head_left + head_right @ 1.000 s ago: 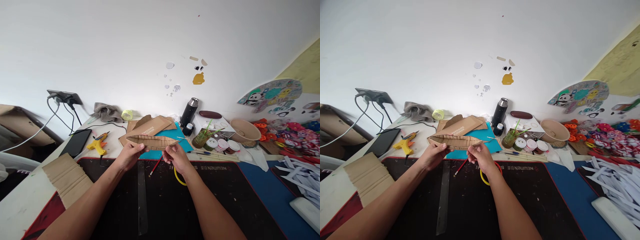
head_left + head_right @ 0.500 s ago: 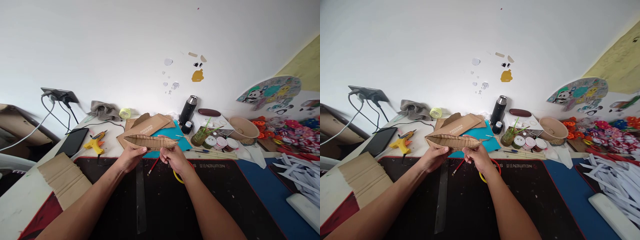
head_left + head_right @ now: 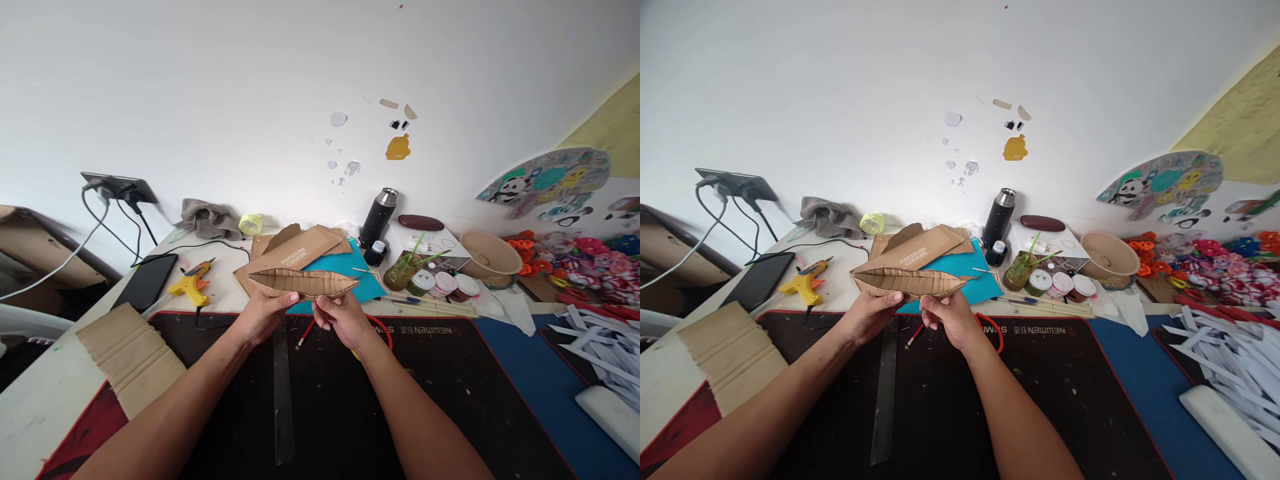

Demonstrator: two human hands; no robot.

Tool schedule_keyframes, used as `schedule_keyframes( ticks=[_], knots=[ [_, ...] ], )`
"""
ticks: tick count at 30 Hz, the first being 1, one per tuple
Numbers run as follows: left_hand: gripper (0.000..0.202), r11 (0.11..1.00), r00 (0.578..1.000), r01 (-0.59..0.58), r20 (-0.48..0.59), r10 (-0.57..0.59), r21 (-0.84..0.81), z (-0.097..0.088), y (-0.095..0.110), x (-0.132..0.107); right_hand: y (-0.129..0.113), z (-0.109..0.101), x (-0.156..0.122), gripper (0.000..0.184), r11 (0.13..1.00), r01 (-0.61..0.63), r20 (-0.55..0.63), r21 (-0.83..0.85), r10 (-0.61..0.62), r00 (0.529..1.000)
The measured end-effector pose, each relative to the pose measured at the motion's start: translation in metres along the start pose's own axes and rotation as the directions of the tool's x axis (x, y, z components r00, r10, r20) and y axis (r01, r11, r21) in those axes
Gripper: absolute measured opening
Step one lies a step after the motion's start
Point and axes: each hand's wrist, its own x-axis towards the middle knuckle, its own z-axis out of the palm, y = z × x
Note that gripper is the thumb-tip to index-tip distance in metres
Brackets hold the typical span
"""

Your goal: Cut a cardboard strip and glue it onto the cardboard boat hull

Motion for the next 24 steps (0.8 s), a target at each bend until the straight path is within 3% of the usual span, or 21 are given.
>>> schedule_keyframes(
  ticks=[13,24],
  knots=[
    [0.059,0.999,1.000,0.011,0.018,-0.010,-0.039,-0.008,-0.001,0.000,-0.004,0.002,0.000,0.054,0.995,0.082,-0.096,-0.048,-0.086,0.992],
    [0.055,1.000,1.000,0.010,0.003,-0.010,0.002,-0.007,0.006,-0.001,0.002,0.002,0.000,0.047,0.997,0.071,-0.059,-0.026,-0.073,0.996]
  ],
)
